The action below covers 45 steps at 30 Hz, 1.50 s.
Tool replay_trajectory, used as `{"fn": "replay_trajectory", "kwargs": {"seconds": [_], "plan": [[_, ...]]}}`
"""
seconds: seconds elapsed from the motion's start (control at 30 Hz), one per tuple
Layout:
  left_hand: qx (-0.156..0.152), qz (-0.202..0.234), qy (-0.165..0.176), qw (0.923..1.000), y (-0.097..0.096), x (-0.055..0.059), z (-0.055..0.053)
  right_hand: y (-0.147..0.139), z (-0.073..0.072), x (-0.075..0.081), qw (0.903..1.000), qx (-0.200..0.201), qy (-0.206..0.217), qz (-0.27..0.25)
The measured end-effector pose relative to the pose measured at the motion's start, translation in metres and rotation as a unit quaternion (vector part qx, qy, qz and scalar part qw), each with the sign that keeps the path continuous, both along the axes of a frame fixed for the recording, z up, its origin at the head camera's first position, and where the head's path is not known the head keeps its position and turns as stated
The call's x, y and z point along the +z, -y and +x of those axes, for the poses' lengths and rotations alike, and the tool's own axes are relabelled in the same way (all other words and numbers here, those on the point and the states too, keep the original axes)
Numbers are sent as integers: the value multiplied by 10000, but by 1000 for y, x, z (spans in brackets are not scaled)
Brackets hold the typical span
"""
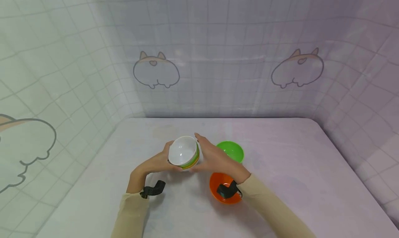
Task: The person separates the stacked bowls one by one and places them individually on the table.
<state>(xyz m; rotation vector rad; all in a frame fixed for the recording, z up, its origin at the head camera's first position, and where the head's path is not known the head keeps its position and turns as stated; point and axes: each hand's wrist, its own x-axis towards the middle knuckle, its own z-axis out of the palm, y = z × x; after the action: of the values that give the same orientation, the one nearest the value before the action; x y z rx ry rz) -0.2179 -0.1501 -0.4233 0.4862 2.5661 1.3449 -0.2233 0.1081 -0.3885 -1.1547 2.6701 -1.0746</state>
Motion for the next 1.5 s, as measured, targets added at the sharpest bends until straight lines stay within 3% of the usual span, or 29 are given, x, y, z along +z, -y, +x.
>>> {"fn": "replay_trajectory", "kwargs": {"seconds": [0.23, 0.47, 0.73, 1.13, 1.33, 1.5], "plan": [[24, 11, 40, 10000, 0, 2, 0, 18, -14, 3, 9996, 265, 16, -36], [29, -21, 204, 9998, 0, 4, 3, 32, -19, 5, 9989, 443, 120, 41], [-11, -74, 226, 9997, 0, 4, 3, 40, -22, 4, 9976, 144, -233, 628], [-44, 22, 235, 9997, 0, 1, 1, 41, -25, 0, 9992, 192, 348, 42], [-168, 46, 101, 9998, 2, -2, -2, 42, -22, -1, 9995, -107, 301, 31], [-28, 17, 294, 9996, 7, -1, 0, 43, -17, 1, 9986, -318, 390, -182]]}}
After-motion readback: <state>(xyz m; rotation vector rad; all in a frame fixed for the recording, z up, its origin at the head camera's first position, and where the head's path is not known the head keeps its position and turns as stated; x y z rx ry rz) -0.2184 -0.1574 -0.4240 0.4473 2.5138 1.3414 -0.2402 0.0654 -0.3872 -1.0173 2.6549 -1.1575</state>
